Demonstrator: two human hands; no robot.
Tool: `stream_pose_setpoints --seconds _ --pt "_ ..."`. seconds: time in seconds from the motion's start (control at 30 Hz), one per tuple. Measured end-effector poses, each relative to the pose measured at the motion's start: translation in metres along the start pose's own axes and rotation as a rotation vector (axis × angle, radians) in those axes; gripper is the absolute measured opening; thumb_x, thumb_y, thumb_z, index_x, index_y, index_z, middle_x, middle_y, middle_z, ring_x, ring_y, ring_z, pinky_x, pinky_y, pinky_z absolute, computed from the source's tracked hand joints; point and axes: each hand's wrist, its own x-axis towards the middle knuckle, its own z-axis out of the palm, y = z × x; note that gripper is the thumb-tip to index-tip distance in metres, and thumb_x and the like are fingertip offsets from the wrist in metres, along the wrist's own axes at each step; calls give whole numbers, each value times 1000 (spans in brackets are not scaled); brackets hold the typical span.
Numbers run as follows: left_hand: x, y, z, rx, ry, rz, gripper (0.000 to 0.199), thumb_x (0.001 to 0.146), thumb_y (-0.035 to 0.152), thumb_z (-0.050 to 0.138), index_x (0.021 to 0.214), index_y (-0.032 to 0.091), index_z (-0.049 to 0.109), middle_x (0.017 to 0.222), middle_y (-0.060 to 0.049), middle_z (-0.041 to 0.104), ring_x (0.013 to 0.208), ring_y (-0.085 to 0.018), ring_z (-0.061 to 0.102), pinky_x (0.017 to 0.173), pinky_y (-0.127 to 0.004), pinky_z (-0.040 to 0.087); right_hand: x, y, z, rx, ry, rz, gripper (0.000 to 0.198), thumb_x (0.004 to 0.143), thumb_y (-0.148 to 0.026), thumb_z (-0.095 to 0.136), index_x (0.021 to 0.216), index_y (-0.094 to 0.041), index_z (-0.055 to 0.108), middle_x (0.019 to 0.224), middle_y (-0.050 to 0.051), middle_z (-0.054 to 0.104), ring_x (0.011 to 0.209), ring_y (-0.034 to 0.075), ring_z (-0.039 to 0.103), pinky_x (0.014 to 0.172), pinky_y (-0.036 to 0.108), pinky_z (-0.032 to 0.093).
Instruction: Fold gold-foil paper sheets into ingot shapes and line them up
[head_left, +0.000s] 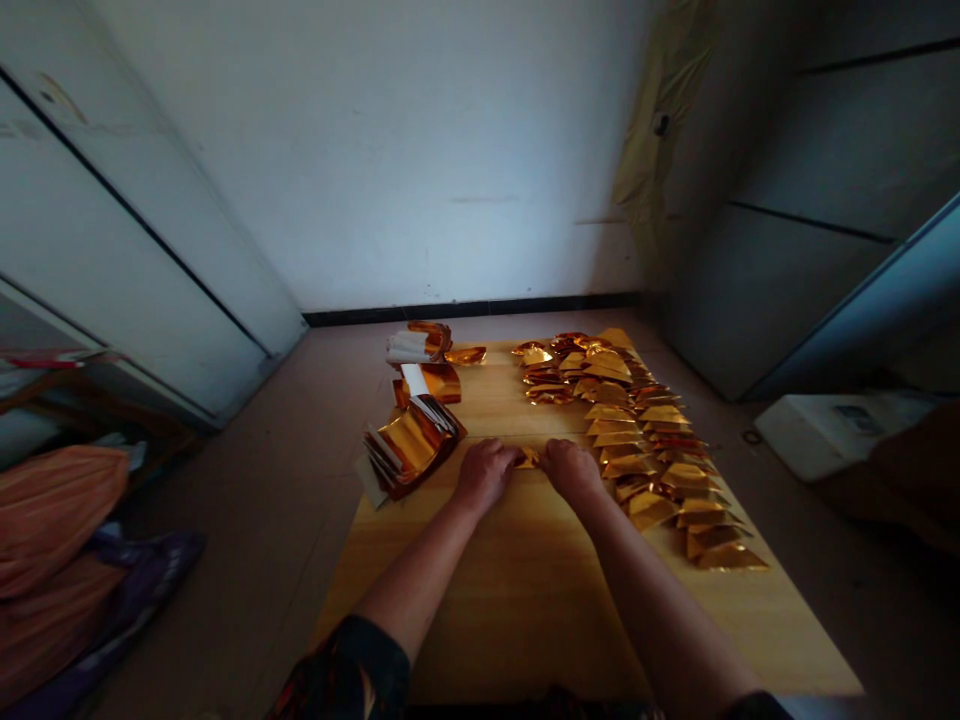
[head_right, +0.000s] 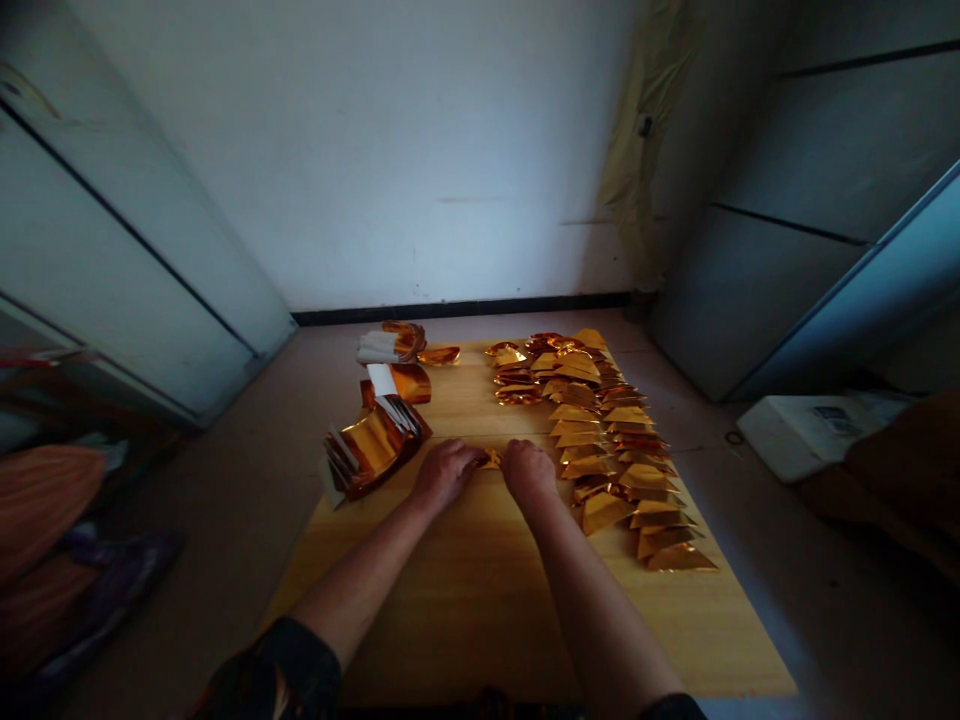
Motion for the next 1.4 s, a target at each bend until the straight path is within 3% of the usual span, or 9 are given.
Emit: stream_pose_setpoints --seconds 0.33,0.87,1.27,1.4 --pt "0 -4 3 39 -22 22 22 88 22 55 102 28 71 78 -3 64 78 -16 58 69 -25 41 0 0 -3 3 1 -5 30 93 -35 44 102 -13 64 100 15 68 93 22 65 74 27 45" --pt "1 -2 -1 157 -94 45 22 91 28 50 106 30 66 81 -3 61 80 -17 57 70 -27 39 -5 -9 0 -84 30 28 31 95 -17 34 105 -10 62 101 19 67 93 24 67 73 29 50" --pt "1 1 -4 170 -75 46 22 91 26 48 105 30 65 80 -3 60 77 -17 57 69 -27 39 -11 -6 1 -60 75 4 29 96 -22 33 102 -13 60 98 17 65 89 21 67 69 26 49" --pt "0 1 -2 194 -64 55 23 91 24 47 104 27 64 83 -4 61 79 -18 57 71 -28 40 -12 -6 4 -52 83 -22 25 97 -26 33 105 -19 56 97 12 65 85 20 67 66 27 48"
